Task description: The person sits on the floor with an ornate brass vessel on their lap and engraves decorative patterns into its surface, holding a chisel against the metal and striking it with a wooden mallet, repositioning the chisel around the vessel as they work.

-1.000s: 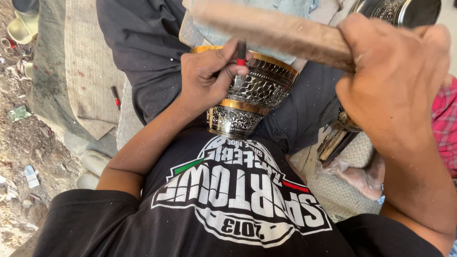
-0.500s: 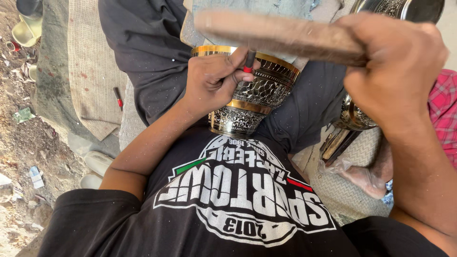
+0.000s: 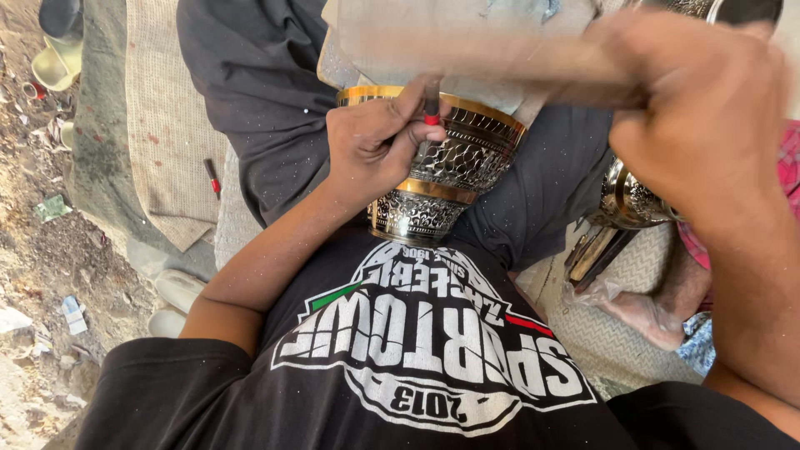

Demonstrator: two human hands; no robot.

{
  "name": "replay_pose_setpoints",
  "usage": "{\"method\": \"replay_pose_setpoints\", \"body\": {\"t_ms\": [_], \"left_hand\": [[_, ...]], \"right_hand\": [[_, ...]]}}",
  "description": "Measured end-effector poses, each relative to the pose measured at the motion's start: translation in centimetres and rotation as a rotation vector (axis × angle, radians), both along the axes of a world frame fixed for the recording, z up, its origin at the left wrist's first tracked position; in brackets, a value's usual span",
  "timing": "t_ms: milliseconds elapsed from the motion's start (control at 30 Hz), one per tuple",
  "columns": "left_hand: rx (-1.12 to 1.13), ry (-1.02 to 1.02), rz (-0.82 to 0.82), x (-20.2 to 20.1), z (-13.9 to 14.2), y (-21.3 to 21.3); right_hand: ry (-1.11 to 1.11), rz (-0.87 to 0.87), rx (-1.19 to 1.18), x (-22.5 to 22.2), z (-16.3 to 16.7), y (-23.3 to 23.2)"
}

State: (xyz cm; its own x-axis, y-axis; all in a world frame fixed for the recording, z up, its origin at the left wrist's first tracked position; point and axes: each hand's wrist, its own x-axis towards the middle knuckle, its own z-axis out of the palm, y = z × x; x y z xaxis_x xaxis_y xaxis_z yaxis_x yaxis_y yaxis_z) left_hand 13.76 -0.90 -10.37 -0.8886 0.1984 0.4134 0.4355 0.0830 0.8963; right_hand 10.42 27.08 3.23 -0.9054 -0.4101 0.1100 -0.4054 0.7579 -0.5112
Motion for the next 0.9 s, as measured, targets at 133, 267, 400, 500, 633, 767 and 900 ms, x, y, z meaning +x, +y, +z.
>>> {"method": "replay_pose_setpoints", "body": {"t_ms": [133, 267, 400, 500, 633, 767, 900], "left_hand": [[-0.05, -0.05, 0.02, 0.1, 0.0, 0.0], [-0.033, -0.003, 0.019, 0.0, 0.1, 0.0], [-0.041, -0.011, 0.035, 0.1, 0.3, 0.2], [-0.09, -0.048, 0.038, 0.2, 0.3, 0.0], [0.018, -0.001, 0.013, 0.2, 0.0, 0.1], [0.014, -0.044, -0.002, 0.2, -0.1, 0.2], [0.022, -0.053, -0.002, 0.2, 0.6, 0.2]], "right_hand": [[0.072, 0.048, 0.08, 0.5, -0.5, 0.6], [0.158, 0.016, 0.199, 0.7, 0.0, 0.4], [0.003, -0.006, 0.079, 0.9, 1.0, -0.1], [0.214, 0.061, 0.355, 1.1, 2.0, -0.4], [0.229, 0.052, 0.366, 1.0, 2.8, -1.1], [0.282, 0.073, 0.371, 0.9, 3.1, -1.6], [0.352, 0.084, 0.398, 0.7, 3.4, -2.0]]}}
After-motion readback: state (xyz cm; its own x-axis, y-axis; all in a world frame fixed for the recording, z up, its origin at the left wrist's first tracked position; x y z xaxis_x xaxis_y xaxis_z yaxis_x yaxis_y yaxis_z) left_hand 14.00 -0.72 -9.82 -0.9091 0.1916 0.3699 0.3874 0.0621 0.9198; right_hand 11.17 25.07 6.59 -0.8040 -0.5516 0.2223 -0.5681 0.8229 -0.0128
